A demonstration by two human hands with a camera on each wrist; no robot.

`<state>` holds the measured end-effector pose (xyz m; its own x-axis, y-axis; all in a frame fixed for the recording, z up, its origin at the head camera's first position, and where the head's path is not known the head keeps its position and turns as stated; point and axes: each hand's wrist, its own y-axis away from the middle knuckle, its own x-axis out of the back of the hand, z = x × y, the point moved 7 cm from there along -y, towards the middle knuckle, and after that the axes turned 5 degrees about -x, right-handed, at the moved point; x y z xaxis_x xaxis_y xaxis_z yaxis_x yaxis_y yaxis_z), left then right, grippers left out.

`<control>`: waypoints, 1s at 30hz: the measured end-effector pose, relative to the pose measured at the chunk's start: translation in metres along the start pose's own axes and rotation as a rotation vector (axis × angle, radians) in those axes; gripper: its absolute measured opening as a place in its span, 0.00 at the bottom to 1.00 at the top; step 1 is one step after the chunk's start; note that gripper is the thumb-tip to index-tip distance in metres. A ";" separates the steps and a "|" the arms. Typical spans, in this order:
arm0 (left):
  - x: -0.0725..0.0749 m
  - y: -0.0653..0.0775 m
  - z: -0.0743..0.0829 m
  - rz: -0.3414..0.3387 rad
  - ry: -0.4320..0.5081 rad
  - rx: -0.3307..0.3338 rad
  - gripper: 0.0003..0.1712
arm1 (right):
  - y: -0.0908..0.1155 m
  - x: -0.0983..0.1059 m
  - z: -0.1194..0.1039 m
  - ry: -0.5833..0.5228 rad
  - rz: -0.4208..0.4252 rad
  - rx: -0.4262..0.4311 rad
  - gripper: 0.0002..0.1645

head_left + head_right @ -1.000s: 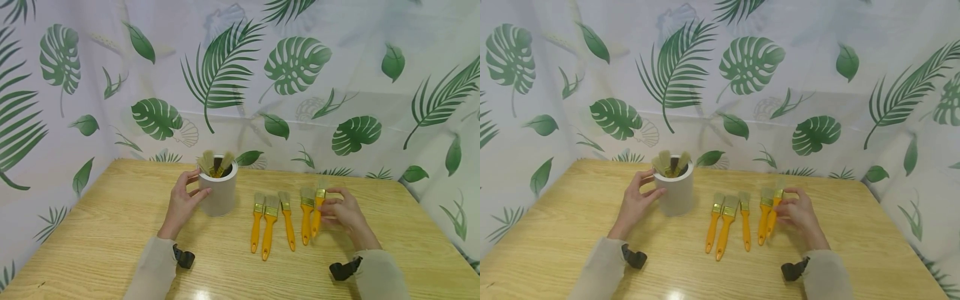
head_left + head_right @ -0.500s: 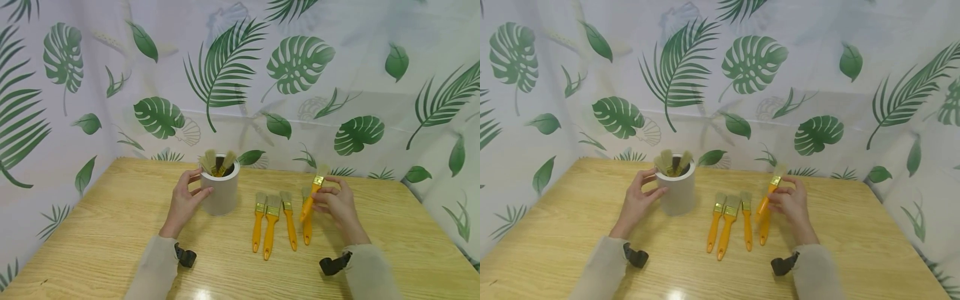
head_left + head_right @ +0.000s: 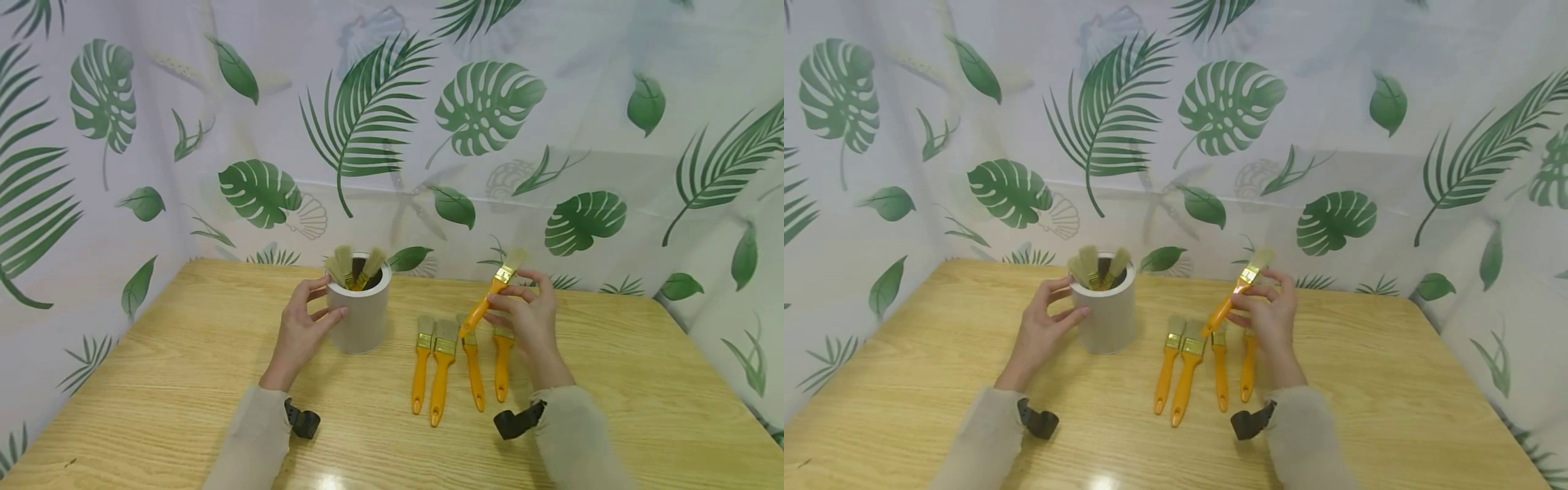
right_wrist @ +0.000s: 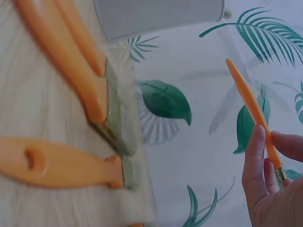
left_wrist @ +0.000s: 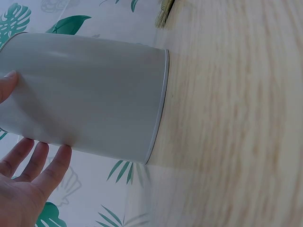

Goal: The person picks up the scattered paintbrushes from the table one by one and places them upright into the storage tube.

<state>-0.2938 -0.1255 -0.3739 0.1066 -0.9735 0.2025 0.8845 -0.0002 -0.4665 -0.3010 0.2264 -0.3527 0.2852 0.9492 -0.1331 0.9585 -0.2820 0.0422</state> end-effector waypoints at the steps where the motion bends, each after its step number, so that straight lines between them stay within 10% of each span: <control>1: 0.000 0.000 0.000 -0.001 -0.002 0.001 0.31 | 0.000 -0.003 -0.002 -0.011 0.003 0.008 0.37; 30: 0.000 -0.001 -0.002 -0.003 0.008 0.004 0.31 | 0.009 -0.109 -0.038 -0.331 -0.037 0.224 0.34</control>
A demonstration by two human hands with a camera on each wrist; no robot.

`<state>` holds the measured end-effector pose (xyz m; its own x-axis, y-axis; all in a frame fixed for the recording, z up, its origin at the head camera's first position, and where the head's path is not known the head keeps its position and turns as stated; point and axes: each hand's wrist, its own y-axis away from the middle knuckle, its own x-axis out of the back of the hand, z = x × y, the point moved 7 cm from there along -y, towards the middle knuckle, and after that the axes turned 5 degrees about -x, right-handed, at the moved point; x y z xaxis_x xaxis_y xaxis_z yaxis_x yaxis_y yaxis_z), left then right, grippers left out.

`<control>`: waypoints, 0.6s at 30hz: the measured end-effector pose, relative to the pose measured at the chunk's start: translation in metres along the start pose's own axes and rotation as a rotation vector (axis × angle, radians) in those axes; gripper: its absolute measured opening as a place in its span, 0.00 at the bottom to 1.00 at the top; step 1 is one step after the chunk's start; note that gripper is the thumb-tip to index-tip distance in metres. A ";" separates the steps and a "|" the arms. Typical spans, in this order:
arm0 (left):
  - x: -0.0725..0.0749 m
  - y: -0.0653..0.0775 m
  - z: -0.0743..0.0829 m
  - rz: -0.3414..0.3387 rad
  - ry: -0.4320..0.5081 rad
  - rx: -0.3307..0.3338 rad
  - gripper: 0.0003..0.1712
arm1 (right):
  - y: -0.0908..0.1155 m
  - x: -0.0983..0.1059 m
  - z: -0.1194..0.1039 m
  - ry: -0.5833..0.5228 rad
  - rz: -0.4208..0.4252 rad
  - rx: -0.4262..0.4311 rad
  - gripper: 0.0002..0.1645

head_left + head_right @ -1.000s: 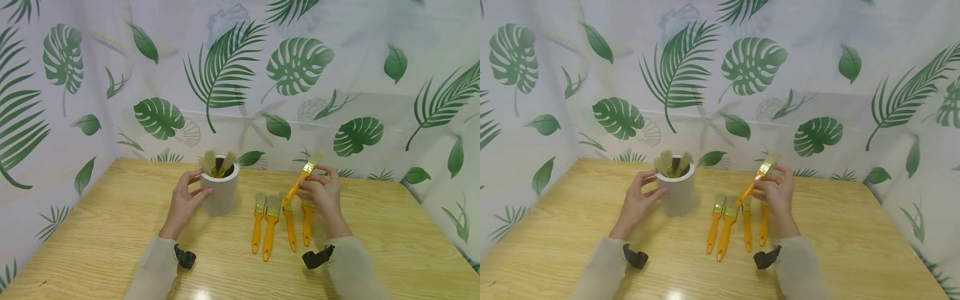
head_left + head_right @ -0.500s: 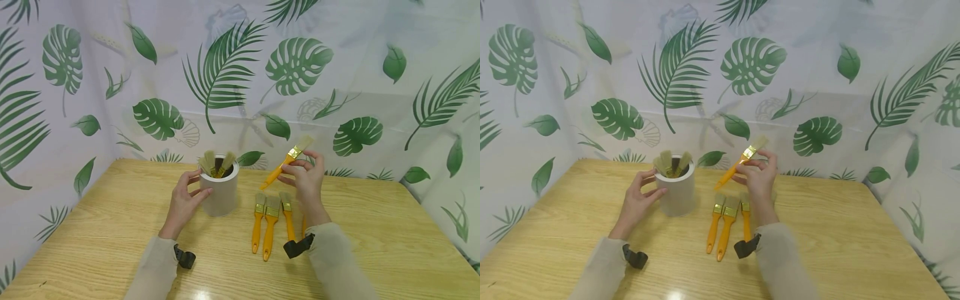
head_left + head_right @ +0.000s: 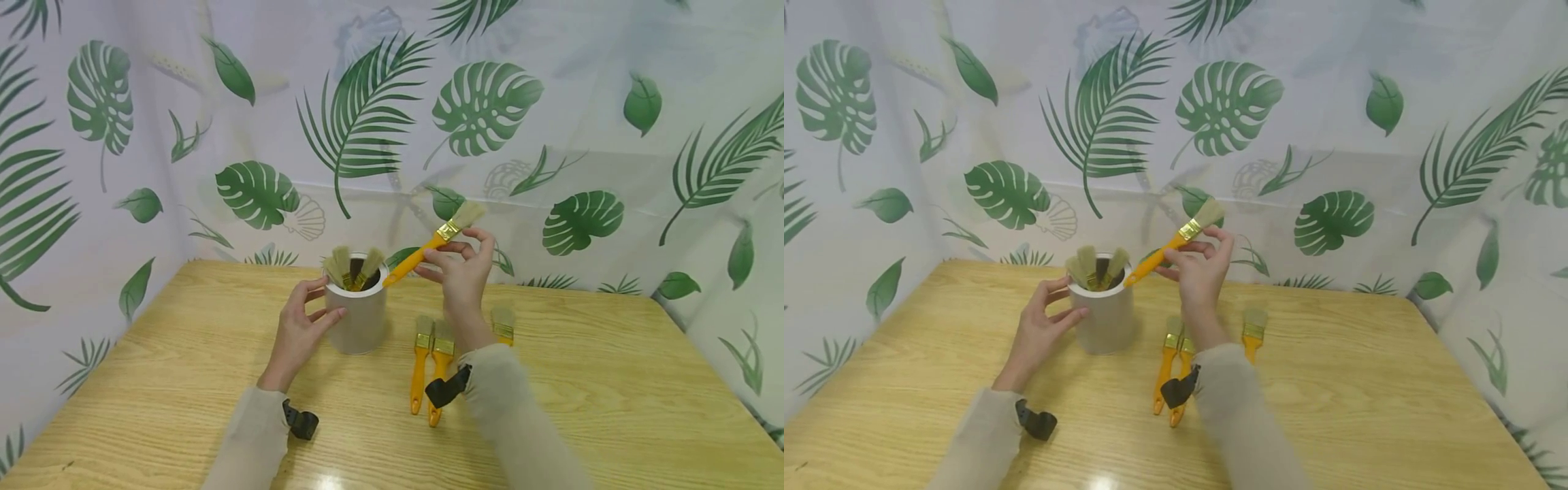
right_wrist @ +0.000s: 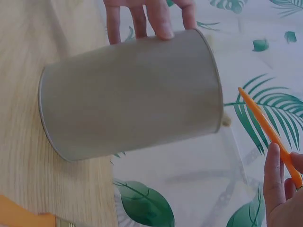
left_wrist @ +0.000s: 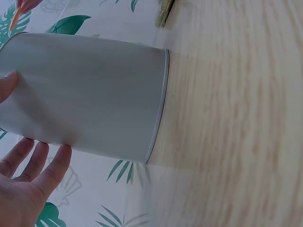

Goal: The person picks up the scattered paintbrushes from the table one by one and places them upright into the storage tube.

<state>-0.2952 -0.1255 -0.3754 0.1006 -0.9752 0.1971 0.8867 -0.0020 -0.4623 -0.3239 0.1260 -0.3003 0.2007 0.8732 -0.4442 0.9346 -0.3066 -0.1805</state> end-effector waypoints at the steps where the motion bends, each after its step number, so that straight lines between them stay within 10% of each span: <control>1: 0.000 0.000 0.000 0.000 -0.001 0.000 0.31 | 0.001 -0.003 0.002 -0.002 -0.001 0.006 0.34; 18: 0.000 0.001 0.002 -0.003 -0.001 -0.011 0.31 | 0.019 -0.036 0.014 0.197 -0.110 0.216 0.31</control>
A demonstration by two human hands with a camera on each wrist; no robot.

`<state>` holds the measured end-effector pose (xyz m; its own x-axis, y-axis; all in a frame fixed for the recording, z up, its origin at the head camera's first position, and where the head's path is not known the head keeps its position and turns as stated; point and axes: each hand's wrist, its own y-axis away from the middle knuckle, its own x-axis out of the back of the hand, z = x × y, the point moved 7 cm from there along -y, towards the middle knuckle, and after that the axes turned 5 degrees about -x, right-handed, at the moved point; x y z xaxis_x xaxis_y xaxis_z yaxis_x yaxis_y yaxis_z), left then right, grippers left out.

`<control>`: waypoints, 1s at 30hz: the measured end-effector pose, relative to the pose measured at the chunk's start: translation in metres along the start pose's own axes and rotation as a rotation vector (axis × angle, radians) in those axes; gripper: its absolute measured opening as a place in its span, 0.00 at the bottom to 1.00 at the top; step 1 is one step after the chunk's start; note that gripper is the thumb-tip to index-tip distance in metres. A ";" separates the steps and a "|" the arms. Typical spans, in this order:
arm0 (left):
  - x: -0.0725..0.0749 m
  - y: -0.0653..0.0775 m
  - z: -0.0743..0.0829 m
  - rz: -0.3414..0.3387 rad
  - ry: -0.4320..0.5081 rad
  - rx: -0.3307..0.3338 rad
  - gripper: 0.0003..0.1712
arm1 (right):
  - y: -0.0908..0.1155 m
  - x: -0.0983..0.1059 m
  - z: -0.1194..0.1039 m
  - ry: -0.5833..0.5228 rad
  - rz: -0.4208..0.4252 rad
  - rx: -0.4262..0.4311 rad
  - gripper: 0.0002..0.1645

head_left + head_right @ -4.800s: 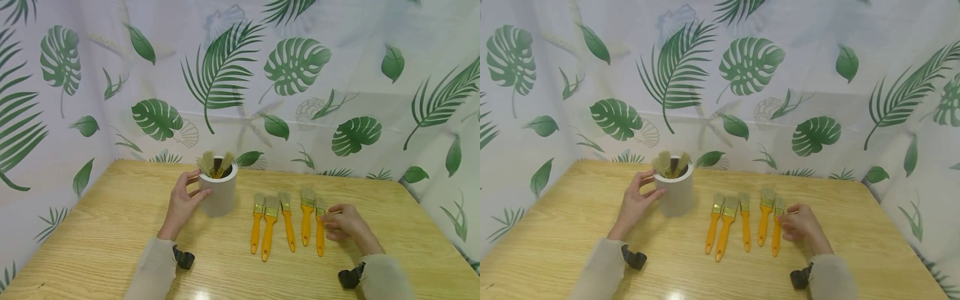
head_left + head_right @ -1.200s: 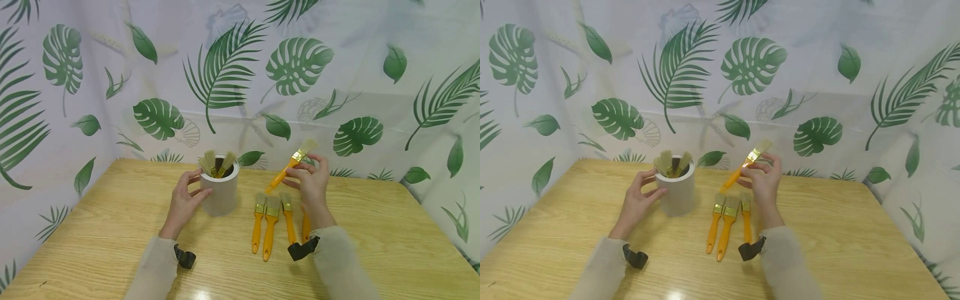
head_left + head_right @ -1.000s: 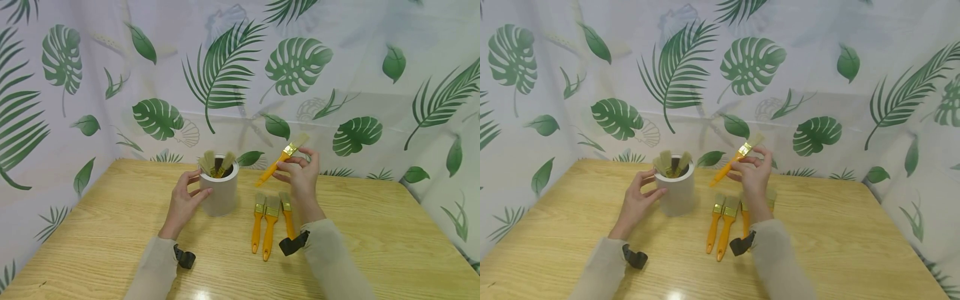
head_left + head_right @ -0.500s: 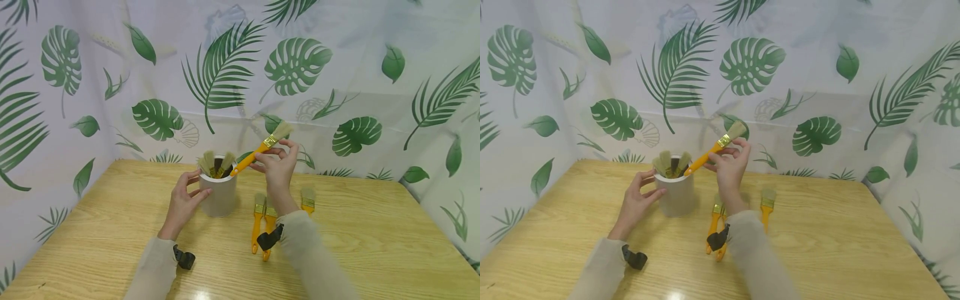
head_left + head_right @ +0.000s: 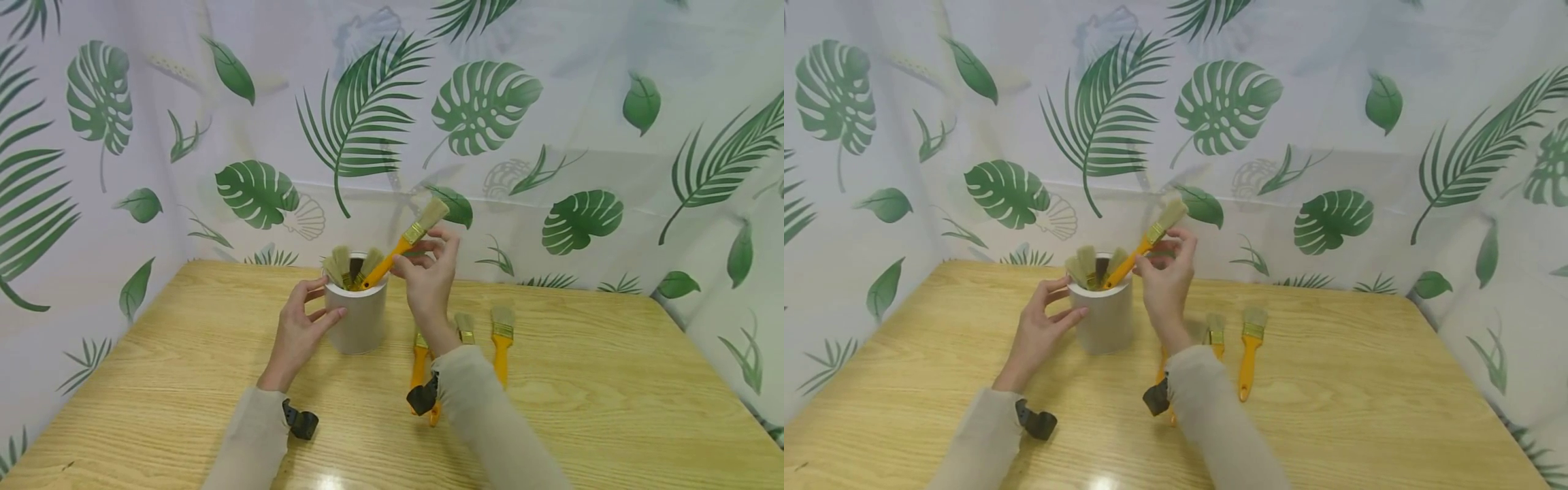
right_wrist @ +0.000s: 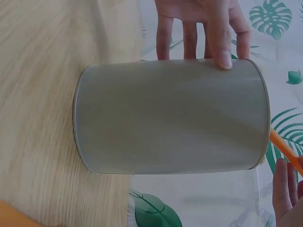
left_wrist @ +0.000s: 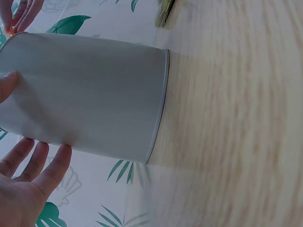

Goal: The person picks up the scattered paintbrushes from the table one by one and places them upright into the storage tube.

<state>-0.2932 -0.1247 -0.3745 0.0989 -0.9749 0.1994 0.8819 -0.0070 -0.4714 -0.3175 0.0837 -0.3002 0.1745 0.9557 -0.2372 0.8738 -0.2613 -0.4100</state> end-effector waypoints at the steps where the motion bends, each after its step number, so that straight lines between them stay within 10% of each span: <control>1: 0.000 0.000 0.000 0.000 -0.001 0.000 0.31 | 0.001 -0.002 -0.001 0.022 -0.019 0.022 0.30; 9: 0.000 0.001 0.000 -0.002 -0.007 -0.007 0.31 | 0.007 -0.004 -0.004 0.109 -0.089 0.101 0.13; 30: 0.000 0.000 0.002 0.005 0.001 -0.017 0.31 | -0.003 0.069 0.003 0.245 0.014 -0.096 0.16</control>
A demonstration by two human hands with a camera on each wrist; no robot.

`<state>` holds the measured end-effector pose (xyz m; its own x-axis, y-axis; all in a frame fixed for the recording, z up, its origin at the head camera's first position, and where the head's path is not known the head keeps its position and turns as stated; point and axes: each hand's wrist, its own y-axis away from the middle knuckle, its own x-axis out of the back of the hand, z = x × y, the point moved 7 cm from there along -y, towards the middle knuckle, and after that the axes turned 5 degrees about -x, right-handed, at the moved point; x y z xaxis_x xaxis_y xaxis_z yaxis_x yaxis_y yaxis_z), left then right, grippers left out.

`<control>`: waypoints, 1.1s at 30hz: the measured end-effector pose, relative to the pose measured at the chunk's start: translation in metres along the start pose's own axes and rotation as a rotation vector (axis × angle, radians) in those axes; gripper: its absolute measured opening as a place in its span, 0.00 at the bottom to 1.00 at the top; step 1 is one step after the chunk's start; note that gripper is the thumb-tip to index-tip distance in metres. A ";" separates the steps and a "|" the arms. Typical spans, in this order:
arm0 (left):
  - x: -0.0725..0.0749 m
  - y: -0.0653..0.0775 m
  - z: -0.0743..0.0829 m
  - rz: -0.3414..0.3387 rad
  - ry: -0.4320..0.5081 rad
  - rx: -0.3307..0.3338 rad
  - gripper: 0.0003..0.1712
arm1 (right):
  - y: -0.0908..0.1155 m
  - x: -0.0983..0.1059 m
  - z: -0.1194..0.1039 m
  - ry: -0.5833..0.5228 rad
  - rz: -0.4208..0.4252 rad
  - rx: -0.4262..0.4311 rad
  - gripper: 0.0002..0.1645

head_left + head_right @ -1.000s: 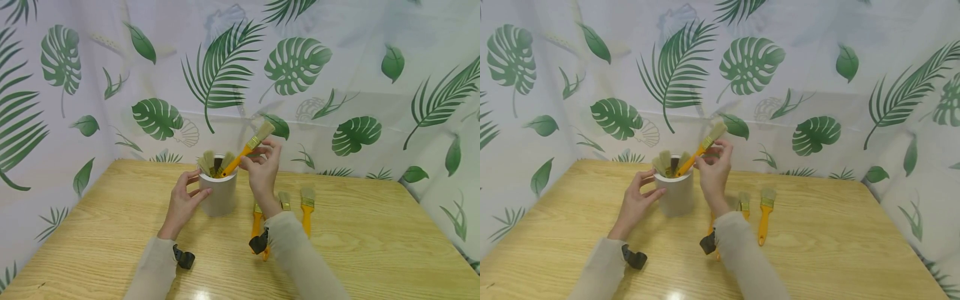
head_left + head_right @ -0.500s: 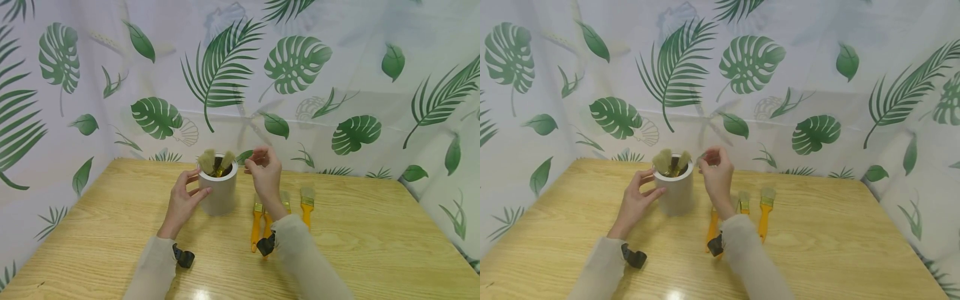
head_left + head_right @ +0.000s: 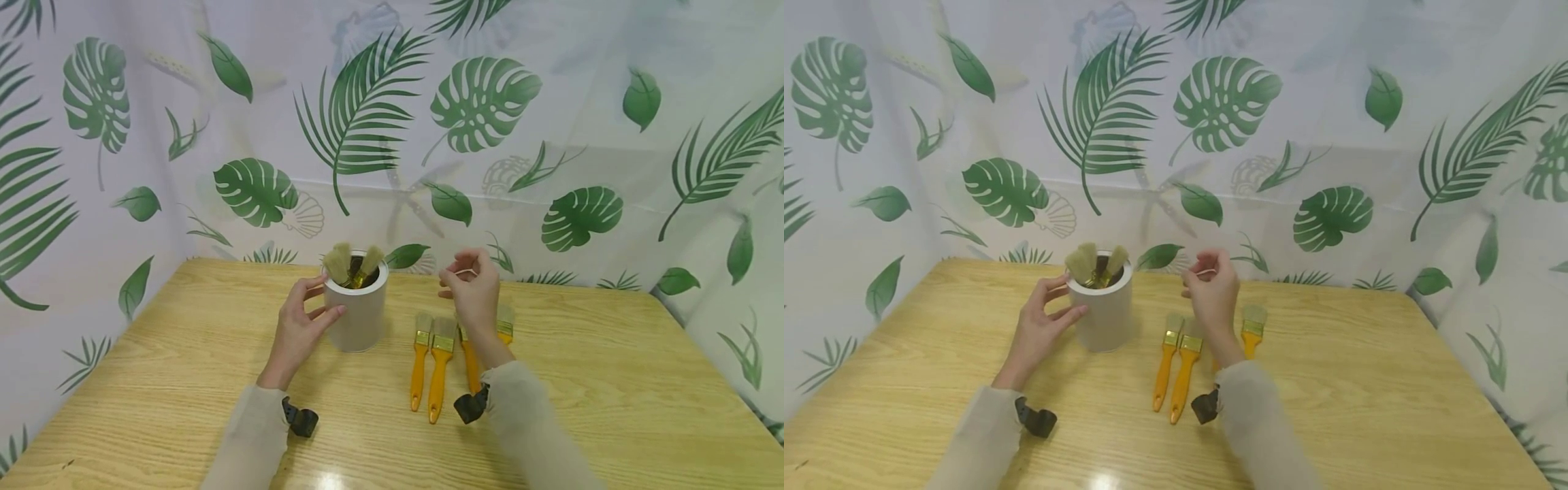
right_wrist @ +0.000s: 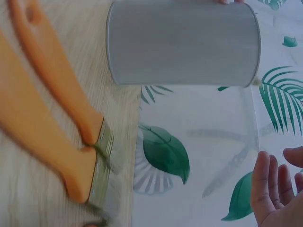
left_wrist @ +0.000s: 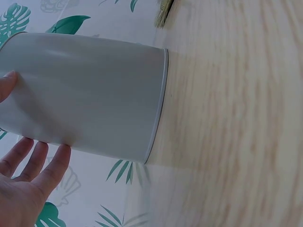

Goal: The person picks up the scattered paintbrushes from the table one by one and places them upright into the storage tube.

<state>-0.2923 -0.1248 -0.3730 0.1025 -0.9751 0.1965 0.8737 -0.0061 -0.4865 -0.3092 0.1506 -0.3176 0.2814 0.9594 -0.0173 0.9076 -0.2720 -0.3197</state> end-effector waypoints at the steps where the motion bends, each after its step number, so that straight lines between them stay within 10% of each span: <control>1: 0.000 0.000 0.000 0.000 0.001 0.001 0.31 | -0.001 0.004 0.001 0.010 0.005 -0.018 0.16; 33: -0.001 0.001 -0.001 -0.001 0.008 0.011 0.31 | 0.002 0.091 0.030 0.389 -0.225 -0.420 0.32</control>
<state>-0.2922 -0.1239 -0.3750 0.0981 -0.9769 0.1898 0.8788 -0.0044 -0.4772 -0.2916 0.2393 -0.3485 0.0903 0.9207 0.3798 0.9808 -0.1484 0.1264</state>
